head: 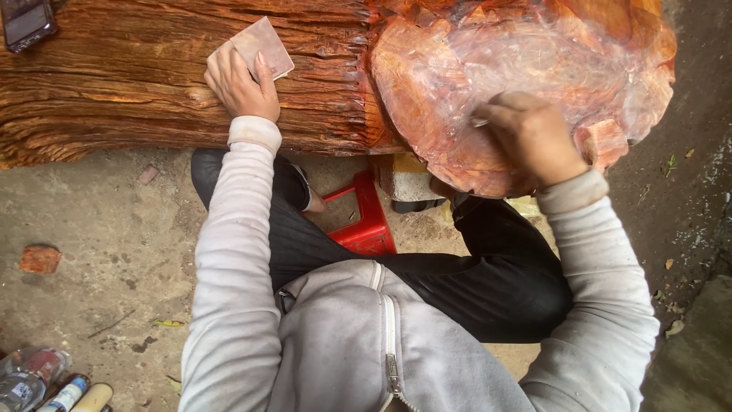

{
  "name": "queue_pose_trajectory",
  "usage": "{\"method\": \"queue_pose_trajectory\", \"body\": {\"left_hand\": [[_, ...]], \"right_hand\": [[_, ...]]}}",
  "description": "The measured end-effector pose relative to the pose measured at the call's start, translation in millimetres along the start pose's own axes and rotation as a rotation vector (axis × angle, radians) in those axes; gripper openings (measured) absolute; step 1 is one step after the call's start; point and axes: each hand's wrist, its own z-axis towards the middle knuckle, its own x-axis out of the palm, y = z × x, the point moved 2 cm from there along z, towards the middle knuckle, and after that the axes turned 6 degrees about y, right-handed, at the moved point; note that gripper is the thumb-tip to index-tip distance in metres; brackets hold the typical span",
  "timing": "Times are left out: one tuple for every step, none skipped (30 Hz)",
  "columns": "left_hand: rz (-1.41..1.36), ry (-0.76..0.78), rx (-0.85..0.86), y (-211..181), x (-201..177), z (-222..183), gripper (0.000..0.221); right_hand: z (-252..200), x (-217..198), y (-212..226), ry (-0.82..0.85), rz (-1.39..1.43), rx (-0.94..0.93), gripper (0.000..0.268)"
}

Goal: Sanding a large wooden slab and applying a liquid finish to the surface.

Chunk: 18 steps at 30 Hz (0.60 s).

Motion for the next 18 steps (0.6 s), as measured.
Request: {"method": "queue_pose_trajectory", "body": {"left_hand": [[0.005, -0.001, 0.001, 2, 1, -1, 0.046], [0.007, 0.001, -0.003, 3, 3, -2, 0.046], [0.01, 0.002, -0.006, 4, 5, -3, 0.047], [0.008, 0.003, 0.0, 3, 4, -3, 0.047], [0.006, -0.003, 0.004, 3, 3, -3, 0.048], [0.002, -0.011, 0.003, 3, 3, -3, 0.049], [-0.002, -0.013, 0.004, 2, 4, 0, 0.049], [-0.002, -0.015, 0.004, 2, 3, -1, 0.049], [-0.001, -0.017, 0.005, 1, 2, -2, 0.048], [0.002, -0.016, 0.005, 2, 2, -2, 0.048], [0.005, -0.013, 0.002, 2, 2, -3, 0.049], [0.004, -0.012, 0.005, 1, 3, -1, 0.049], [0.003, -0.013, 0.012, 2, 3, -2, 0.049], [0.007, 0.001, 0.001, 3, 4, -3, 0.049], [0.011, 0.015, -0.009, 4, 4, -3, 0.051], [0.006, 0.015, 0.003, 5, 6, -5, 0.051], [0.001, 0.017, -0.006, 6, 7, -6, 0.05], [-0.001, 0.02, -0.021, 8, 8, -8, 0.049]], "right_hand": [[4, 8, 2, -0.003, 0.003, -0.003, 0.017], [7, 16, 5, 0.039, -0.102, -0.032, 0.021], [10, 25, 7, 0.08, -0.208, -0.062, 0.027], [9, 17, 7, 0.076, -0.208, -0.057, 0.027], [9, 8, 7, 0.04, -0.076, -0.063, 0.022], [10, -2, 5, 0.007, 0.051, -0.072, 0.019], [1, 5, -10, 0.007, 0.047, -0.07, 0.019], [-8, 12, -24, -0.023, -0.077, -0.016, 0.016], [-18, 19, -39, -0.052, -0.202, 0.038, 0.014], [-6, 13, -21, -0.053, -0.199, 0.037, 0.014], [4, 7, -3, -0.027, -0.067, -0.012, 0.017], [14, 0, 16, -0.006, 0.061, -0.056, 0.02], [16, 4, 15, -0.012, 0.06, -0.052, 0.02], [16, 9, 17, 0.018, 0.025, -0.07, 0.02], [16, 13, 18, 0.048, -0.009, -0.088, 0.021], [12, 9, 10, 0.04, -0.012, -0.077, 0.021], [7, 5, 2, -0.015, -0.025, -0.064, 0.017], [3, -1, -6, -0.065, -0.036, -0.055, 0.014]]}}
